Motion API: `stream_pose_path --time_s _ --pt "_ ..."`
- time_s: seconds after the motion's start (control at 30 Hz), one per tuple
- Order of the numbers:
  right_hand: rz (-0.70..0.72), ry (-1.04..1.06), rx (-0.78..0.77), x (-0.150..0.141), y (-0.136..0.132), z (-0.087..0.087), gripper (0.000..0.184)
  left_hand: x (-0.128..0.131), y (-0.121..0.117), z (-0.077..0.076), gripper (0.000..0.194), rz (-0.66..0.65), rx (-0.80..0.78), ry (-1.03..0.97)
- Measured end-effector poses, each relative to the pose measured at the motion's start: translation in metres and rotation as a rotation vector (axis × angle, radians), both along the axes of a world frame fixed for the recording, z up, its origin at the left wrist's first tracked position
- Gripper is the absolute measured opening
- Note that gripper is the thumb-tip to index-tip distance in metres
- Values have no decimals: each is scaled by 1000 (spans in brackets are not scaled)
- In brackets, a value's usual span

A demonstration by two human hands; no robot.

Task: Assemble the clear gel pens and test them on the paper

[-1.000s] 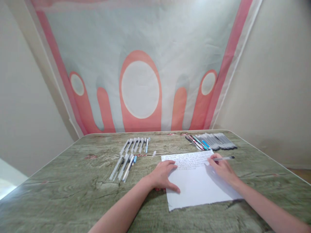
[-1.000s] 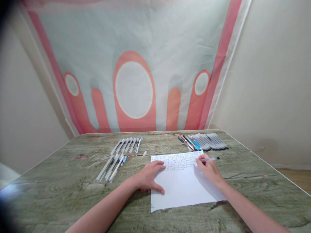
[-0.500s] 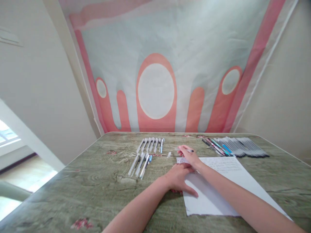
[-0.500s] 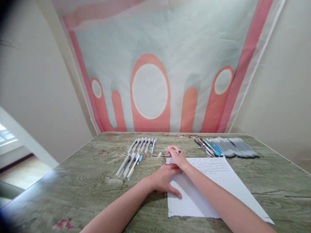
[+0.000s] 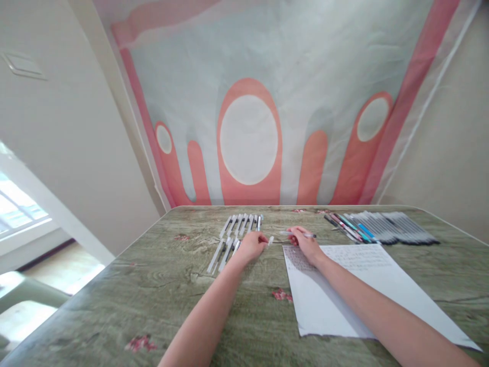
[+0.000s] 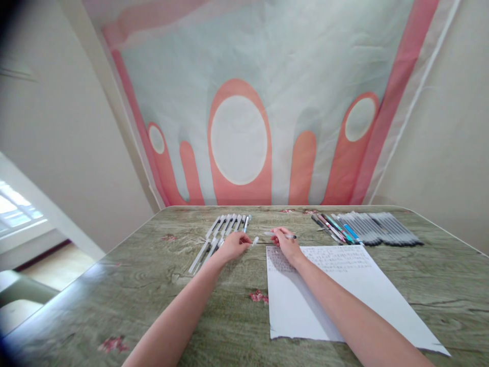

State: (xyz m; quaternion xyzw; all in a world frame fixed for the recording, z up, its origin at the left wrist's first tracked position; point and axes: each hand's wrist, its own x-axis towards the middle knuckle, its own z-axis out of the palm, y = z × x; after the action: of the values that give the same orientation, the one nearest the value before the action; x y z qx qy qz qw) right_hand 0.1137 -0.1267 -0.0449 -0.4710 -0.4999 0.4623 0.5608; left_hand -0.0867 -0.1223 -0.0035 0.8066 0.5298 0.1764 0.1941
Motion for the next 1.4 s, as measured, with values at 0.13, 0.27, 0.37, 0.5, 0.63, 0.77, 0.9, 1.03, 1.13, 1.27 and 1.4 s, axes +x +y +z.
stream_pose_path --time_s 0.13,0.27,0.37,0.5,0.63,0.77,0.9,1.03,1.13,1.27,1.4 --pt "8 -5 2 0 0 0 28 -3 2 -6 17 28 -35 60" --pt "-9 -15 -9 -1 1 -1 29 3 0 -11 14 60 -23 106" --pt "-7 -4 -12 -1 2 -2 29 5 0 -13 11 73 -18 135" --pt "8 17 0 -1 0 1 26 7 -1 -15 10 63 12 80" --pt "59 59 -14 0 -4 3 25 13 -2 -20 11 64 -46 -308" --pt "150 158 -39 3 -6 4 22 24 -2 -29 16 111 -317 -831" --pt "209 282 -47 5 -6 6 19 28 -2 -36 25 118 -429 -1134" --pt "227 344 -50 7 -6 9 18 26 -2 -35 30 134 -469 -1245" --pt "252 337 -51 9 -7 10 20 25 -3 -32 32 133 -485 -1278" --pt "283 307 -60 11 -7 9 23 25 -3 -32 33 120 -485 -1313" --pt "277 273 -62 10 -6 7 24 27 -1 -33 33 115 -438 -1314"
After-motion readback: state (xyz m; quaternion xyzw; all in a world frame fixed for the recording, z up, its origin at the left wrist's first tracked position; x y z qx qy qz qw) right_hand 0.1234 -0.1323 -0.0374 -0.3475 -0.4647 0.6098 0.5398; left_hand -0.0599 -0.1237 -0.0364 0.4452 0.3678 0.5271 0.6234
